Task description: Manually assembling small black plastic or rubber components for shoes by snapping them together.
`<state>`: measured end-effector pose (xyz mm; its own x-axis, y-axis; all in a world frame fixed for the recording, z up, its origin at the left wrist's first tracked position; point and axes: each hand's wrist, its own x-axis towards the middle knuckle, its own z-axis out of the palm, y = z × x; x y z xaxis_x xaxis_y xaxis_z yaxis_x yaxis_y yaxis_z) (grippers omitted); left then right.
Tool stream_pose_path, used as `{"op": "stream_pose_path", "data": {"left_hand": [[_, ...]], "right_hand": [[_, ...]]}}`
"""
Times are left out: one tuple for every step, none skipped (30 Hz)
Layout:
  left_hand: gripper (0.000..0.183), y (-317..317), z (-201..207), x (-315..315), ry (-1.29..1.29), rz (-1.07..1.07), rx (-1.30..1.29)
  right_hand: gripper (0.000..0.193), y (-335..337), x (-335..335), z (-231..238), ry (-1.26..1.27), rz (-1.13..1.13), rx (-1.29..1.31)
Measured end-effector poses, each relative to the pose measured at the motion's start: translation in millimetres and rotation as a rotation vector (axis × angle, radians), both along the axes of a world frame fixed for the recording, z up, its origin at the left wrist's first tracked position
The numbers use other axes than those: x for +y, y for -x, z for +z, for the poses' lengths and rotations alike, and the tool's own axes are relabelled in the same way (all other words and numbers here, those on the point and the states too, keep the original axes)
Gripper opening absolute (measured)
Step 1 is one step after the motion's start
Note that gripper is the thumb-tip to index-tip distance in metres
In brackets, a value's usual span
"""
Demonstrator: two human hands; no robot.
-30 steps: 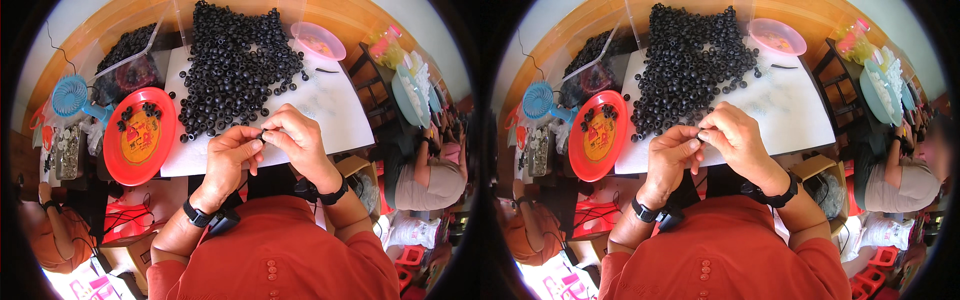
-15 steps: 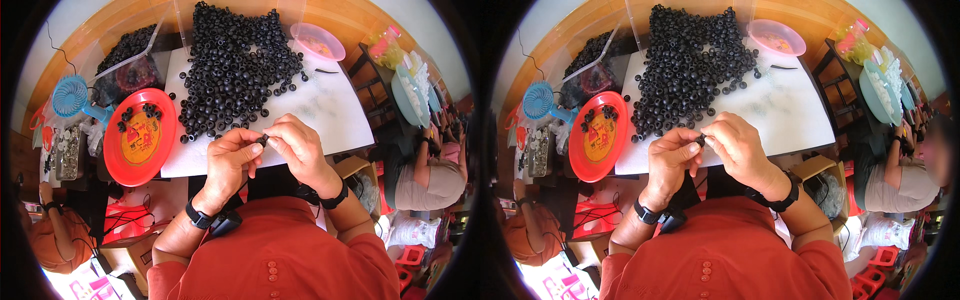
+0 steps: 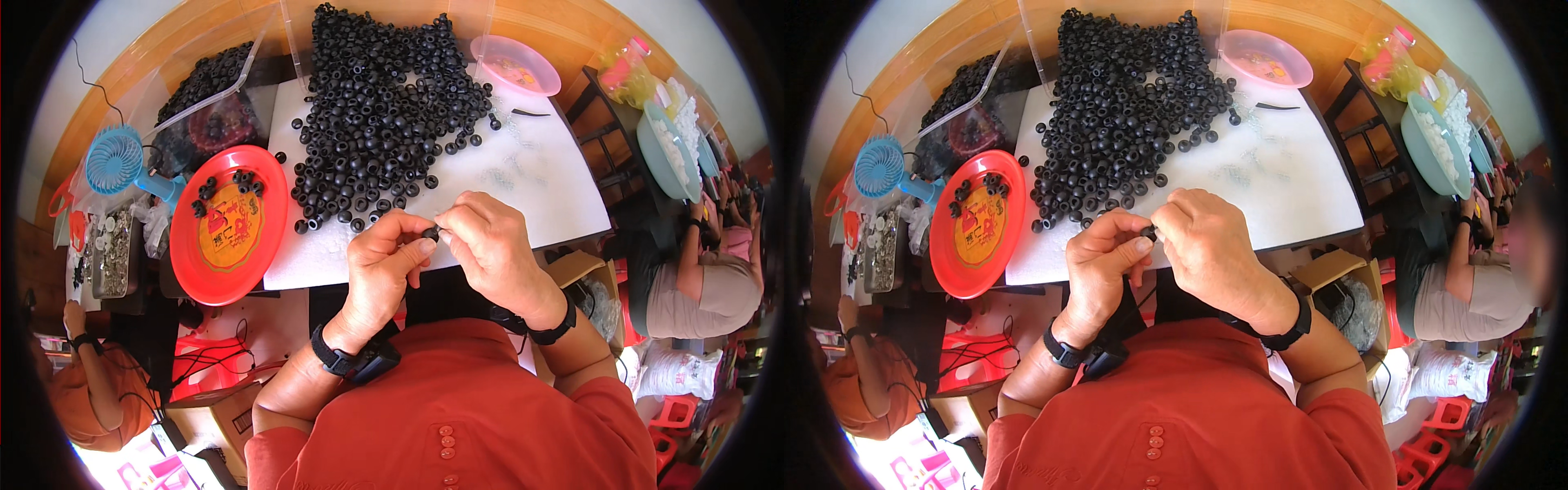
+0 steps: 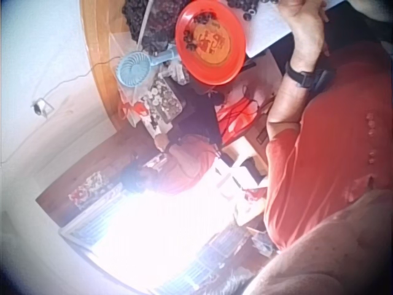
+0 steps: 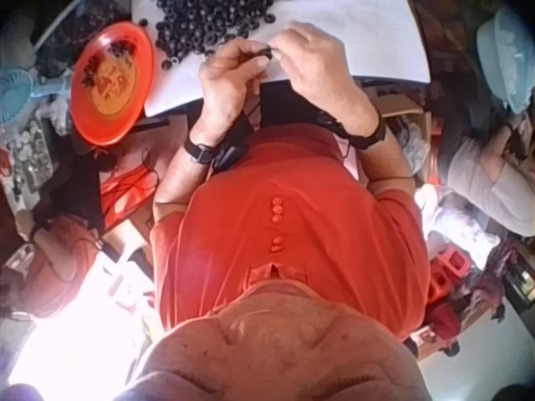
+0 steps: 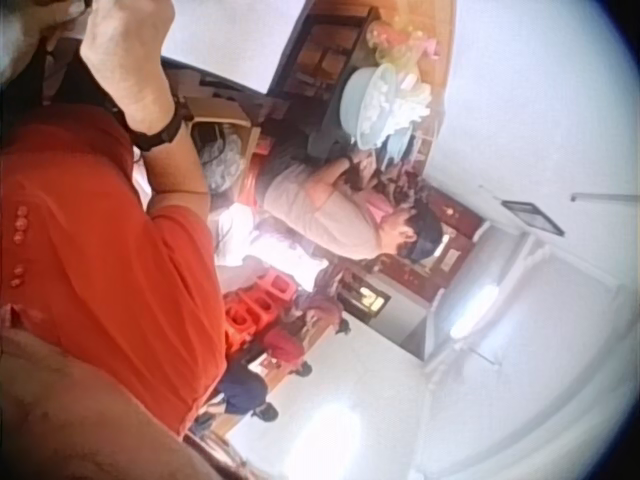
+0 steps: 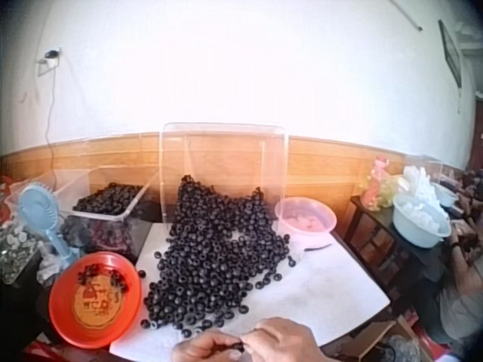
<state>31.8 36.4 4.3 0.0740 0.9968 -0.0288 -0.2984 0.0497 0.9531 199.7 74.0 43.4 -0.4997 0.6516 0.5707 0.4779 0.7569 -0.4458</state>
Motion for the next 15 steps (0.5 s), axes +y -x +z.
{"op": "stream_pose_path", "data": {"left_hand": [[0.013, -0.5, 0.6, 0.0, -0.010, 0.005, 0.008], [0.013, -0.9, 1.0, -0.2, -0.020, 0.011, 0.017], [0.013, -1.6, 0.0, -1.1, -0.020, 0.010, 0.017], [0.015, -2.8, -2.3, -2.5, -0.062, 0.018, 0.036], [0.016, -3.3, -4.1, -2.5, -0.104, 0.027, 0.056], [0.016, -4.2, -5.3, -2.0, -0.106, 0.026, 0.058], [0.016, -5.3, -6.2, -1.5, -0.148, 0.040, 0.088], [0.016, -6.4, -7.0, -1.8, -0.188, 0.053, 0.117], [0.016, -6.7, -7.3, -2.1, -0.187, 0.052, 0.117], [0.016, -6.7, -7.7, -2.3, -0.210, 0.060, 0.139], [0.016, -6.7, -8.2, -2.9, -0.232, 0.068, 0.161], [0.016, -6.0, -7.1, -3.1, -0.230, 0.068, 0.161], [0.016, -4.7, -4.5, -2.7, -0.189, 0.054, 0.156], [0.016, -3.2, -2.7, -2.5, -0.147, 0.039, 0.150], [0.016, -1.2, -2.1, -1.8, -0.145, 0.038, 0.150]], "right_hand": [[0.014, -0.4, 0.6, -1.1, 0.000, -0.001, 0.000], [0.014, -0.9, 1.6, -2.9, 0.066, 0.012, 0.063], [0.013, -1.5, 1.9, -3.8, 0.132, 0.026, 0.126], [0.013, -2.7, 0.6, -3.9, 0.131, 0.026, 0.127], [0.013, -3.7, -0.8, -4.3, 0.197, 0.010, 0.124], [0.013, -3.9, -2.0, -4.6, 0.264, -0.005, 0.121], [0.013, -2.9, -2.6, -5.0, 0.262, -0.006, 0.122], [0.013, -2.4, -3.9, -5.7, 0.169, -0.026, 0.059], [0.014, -1.9, -4.6, -6.3, 0.075, -0.047, -0.004], [0.014, -1.7, -4.8, -6.6, 0.076, -0.048, -0.005], [0.015, -1.5, -4.9, -7.1, 0.062, -0.048, -0.013], [0.016, -1.1, -4.8, -7.6, 0.049, -0.049, -0.021], [0.016, -0.6, -3.9, -8.4, 0.051, -0.049, -0.021], [0.016, 0.1, -2.9, -9.2, 0.038, -0.032, 0.017], [0.015, 0.5, -1.9, -10.1, 0.024, -0.015, 0.055]]}}
